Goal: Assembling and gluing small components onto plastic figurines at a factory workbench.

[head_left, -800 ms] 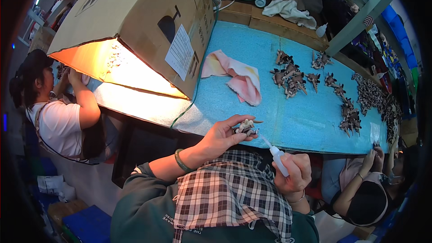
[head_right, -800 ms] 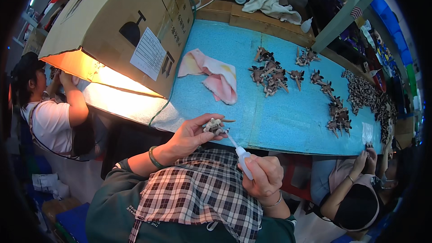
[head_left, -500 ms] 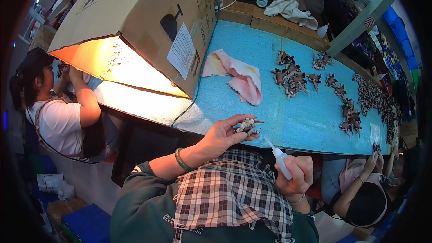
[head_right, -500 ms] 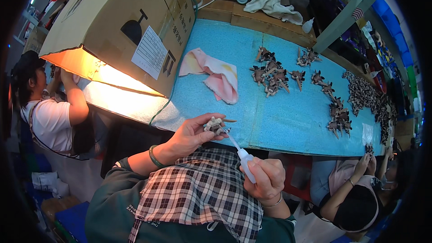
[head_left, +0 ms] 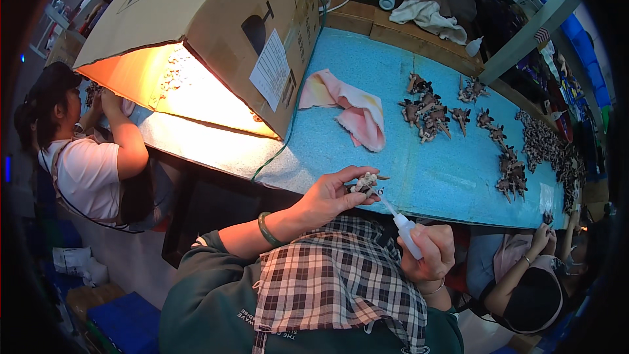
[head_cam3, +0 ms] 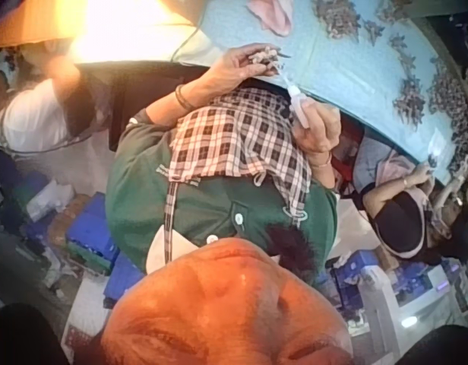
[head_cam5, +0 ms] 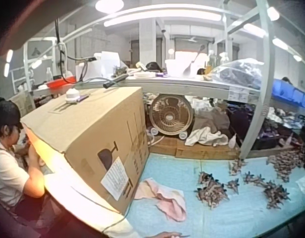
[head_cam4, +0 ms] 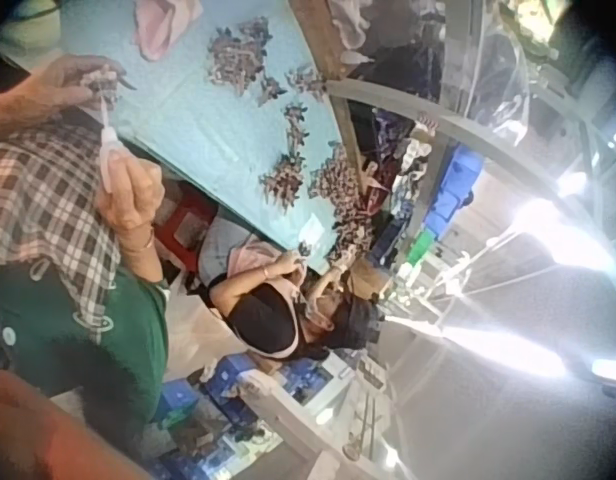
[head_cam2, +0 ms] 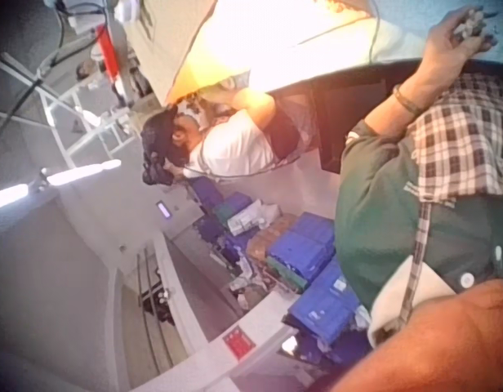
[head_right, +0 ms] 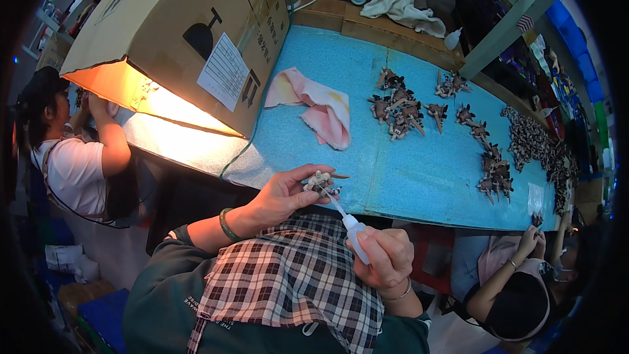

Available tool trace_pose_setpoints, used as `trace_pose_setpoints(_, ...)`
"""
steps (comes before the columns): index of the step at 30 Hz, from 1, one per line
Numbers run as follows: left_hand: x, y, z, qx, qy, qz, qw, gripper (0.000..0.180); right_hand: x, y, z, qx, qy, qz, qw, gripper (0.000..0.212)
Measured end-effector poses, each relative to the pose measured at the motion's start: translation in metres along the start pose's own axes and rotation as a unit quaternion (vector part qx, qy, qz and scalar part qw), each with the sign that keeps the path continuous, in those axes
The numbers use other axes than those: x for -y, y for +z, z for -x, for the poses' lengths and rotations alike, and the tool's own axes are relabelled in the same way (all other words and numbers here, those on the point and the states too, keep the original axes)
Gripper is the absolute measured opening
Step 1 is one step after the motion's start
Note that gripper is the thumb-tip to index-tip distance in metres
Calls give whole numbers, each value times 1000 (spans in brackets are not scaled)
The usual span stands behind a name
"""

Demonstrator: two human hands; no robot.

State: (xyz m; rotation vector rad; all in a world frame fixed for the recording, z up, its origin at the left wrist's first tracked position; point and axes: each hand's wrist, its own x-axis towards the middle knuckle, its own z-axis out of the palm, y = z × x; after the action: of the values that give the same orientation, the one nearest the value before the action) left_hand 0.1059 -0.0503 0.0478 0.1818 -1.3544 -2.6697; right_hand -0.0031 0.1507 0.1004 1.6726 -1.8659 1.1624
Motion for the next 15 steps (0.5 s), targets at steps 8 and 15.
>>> trace_pose_setpoints(8, 0, 1, 2, 6, 12, -17, 1000, 45, 2, 2, -1, 12, 16, -8, 1000, 33)
trace_pose_setpoints(15, 1, -1, 2, -5, -1, 2, 1000, 47, -2, 3, 1, -5, -4, -1, 1000, 33)
